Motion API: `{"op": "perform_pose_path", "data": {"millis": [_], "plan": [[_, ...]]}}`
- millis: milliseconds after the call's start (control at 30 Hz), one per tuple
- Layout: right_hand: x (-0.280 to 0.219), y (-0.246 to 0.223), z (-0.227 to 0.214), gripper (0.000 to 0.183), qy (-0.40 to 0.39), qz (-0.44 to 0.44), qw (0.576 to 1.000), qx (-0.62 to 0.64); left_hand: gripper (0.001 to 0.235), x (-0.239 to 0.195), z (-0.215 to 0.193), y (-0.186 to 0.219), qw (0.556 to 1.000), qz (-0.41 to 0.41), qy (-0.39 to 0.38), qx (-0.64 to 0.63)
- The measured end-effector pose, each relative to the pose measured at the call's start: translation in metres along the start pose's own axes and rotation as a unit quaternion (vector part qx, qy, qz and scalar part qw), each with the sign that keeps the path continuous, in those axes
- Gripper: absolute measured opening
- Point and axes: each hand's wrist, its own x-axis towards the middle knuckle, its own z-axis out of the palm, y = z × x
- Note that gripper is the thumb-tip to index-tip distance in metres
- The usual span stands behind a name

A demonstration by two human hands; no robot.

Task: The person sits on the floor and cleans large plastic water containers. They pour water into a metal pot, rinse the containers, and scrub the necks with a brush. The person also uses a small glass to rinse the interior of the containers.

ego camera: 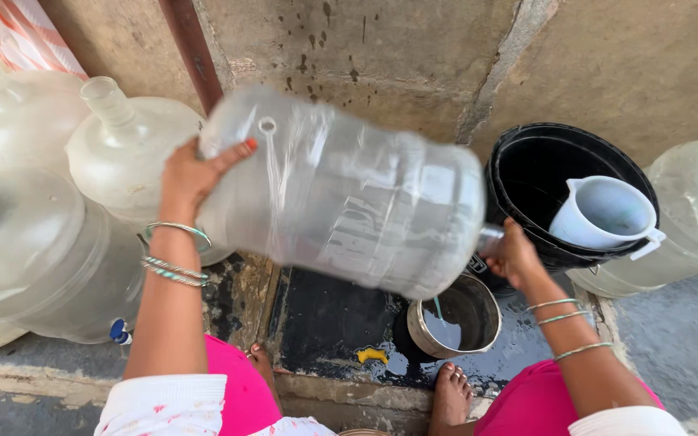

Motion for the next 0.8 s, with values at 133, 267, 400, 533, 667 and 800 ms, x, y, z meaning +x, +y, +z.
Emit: {"op": "perform_pose_path", "data": {"millis": [133, 267, 400, 533, 667, 800], "plan": [[0.022, 0.031, -0.012, 0.082, -0.027, 0.096, 0.994, -0.033, 0.119, 0.005, 0.025, -0.022, 0.987, -0.122, -0.062, 0.080], [-0.012, -0.020, -0.015, 0.056, 0.014, -0.067, 0.997, 0.045, 0.093, 0.004, -0.002, -0.005, 0.997, 0.034, 0.012, -0.069], [-0.075, -0.087, -0.015, 0.035, -0.152, -0.274, 0.923, 0.222, 0.081, -0.020, -0.067, 0.024, 0.919, 0.218, -0.002, -0.327], [-0.084, -0.094, 0.011, 0.038, -0.098, -0.224, 0.941, 0.234, 0.104, -0.034, -0.073, 0.040, 0.920, 0.343, 0.056, -0.181], [-0.039, -0.043, 0.020, 0.042, 0.007, -0.103, 0.982, 0.156, 0.118, -0.019, -0.049, 0.019, 0.940, 0.330, 0.070, -0.057], [0.000, 0.030, 0.002, 0.058, -0.012, 0.062, 0.997, 0.048, 0.114, -0.003, -0.014, -0.033, 0.985, 0.131, -0.106, -0.041]]}}
